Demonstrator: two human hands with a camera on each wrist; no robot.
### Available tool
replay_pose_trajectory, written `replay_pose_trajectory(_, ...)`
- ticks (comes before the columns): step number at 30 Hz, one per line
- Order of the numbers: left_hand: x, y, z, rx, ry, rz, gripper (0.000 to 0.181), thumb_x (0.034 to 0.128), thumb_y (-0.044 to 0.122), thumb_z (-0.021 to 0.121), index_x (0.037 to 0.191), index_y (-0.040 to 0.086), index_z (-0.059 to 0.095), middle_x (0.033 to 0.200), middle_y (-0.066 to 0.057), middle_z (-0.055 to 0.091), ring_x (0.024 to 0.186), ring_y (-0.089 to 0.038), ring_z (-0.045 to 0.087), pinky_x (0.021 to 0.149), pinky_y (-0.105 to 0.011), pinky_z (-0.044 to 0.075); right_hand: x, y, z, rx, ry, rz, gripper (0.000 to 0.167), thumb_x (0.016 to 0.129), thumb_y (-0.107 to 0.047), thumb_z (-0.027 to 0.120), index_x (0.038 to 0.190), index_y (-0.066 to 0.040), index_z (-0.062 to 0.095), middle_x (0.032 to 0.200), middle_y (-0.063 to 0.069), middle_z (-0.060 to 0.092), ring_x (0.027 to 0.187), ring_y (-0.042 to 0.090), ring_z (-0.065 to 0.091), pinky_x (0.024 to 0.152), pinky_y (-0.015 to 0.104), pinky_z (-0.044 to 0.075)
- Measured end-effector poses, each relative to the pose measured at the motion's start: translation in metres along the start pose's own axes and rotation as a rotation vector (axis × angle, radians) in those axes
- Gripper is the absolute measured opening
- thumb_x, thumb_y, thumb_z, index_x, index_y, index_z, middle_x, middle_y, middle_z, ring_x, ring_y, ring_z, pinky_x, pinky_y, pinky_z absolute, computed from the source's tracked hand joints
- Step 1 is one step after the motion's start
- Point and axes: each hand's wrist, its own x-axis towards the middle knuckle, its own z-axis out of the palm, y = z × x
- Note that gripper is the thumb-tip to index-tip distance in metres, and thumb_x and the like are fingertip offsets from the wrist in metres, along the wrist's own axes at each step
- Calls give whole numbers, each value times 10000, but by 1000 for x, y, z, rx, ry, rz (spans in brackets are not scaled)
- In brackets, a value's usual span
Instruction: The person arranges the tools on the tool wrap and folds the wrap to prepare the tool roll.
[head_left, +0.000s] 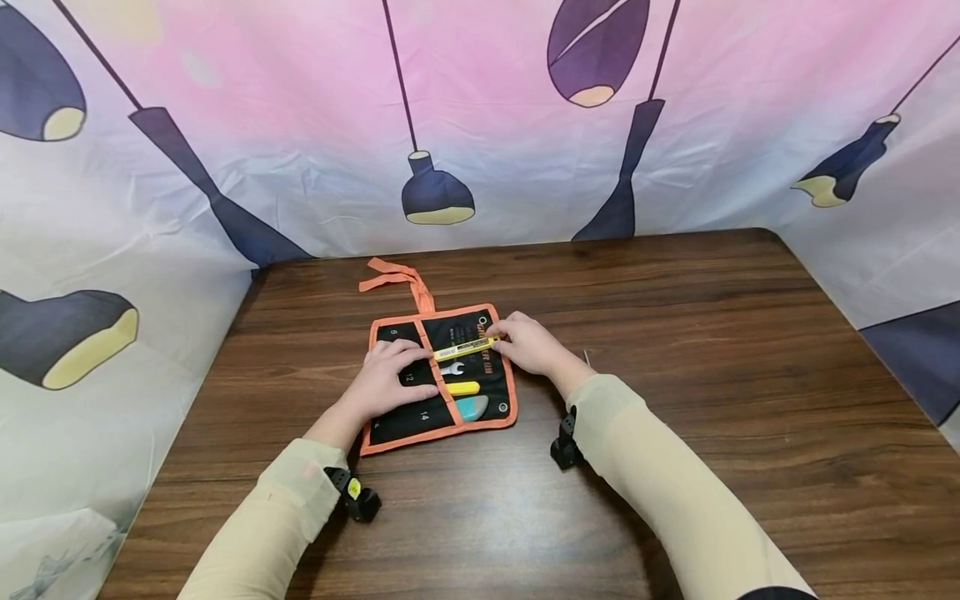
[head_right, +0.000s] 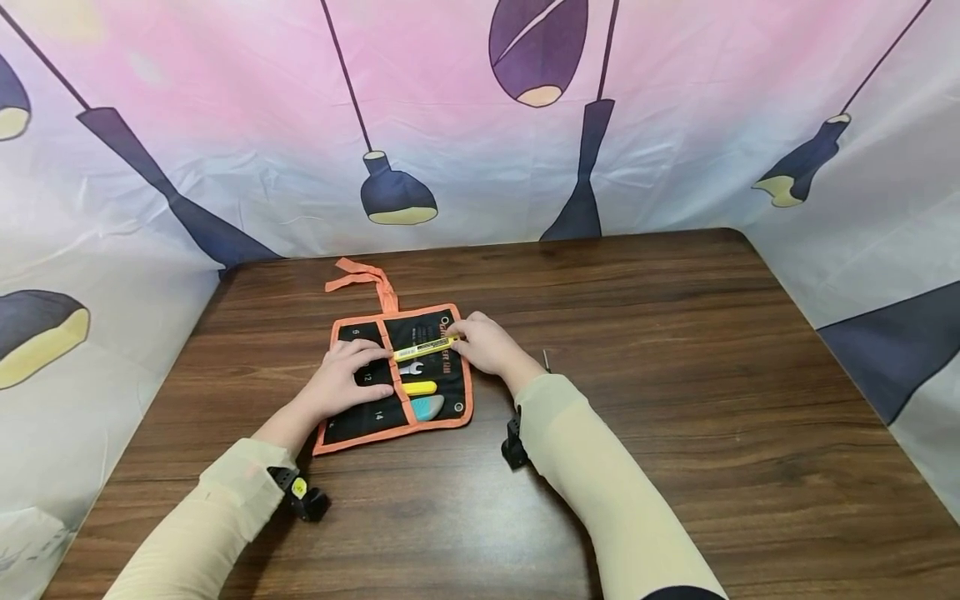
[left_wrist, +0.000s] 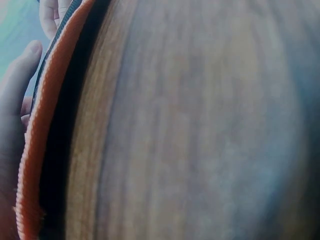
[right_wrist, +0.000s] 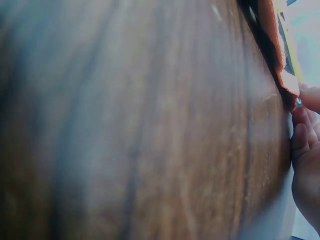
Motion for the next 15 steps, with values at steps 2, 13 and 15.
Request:
replay_pose_trajectory(2, 0, -1, 0, 5, -3, 5, 605, 766, 522, 704, 1240, 160, 610, 1251, -62, 523, 1105, -287, 408, 929, -527, 297, 0, 0, 1, -11, 0, 0, 257, 958, -175, 542, 1188, -125, 645, 1062, 56, 554, 941, 175, 513, 809, 352, 440)
replay_pose_trajectory(13, 1, -4, 1, -17, 9, 29, 563, 770, 460, 727, 1226, 148, 618, 1272, -67, 520, 1123, -295, 399, 938, -529, 288, 2, 0, 2, -22, 7, -13, 265, 968, -192, 528, 1199, -134, 644, 1084, 64, 550, 960, 184, 490, 816, 358, 417)
replay_pose_trajectory(15, 1, -4, 1, -23, 9, 35, 547, 777, 446, 726, 1226, 151, 622, 1279, -67, 518, 1124, -292, 402, 943, -527, 287, 2, 1, 2, -22, 11, -9, 262, 968, -192, 529, 1195, -138, 646, 1080, 62, 550, 952, 182, 491, 812, 356, 416)
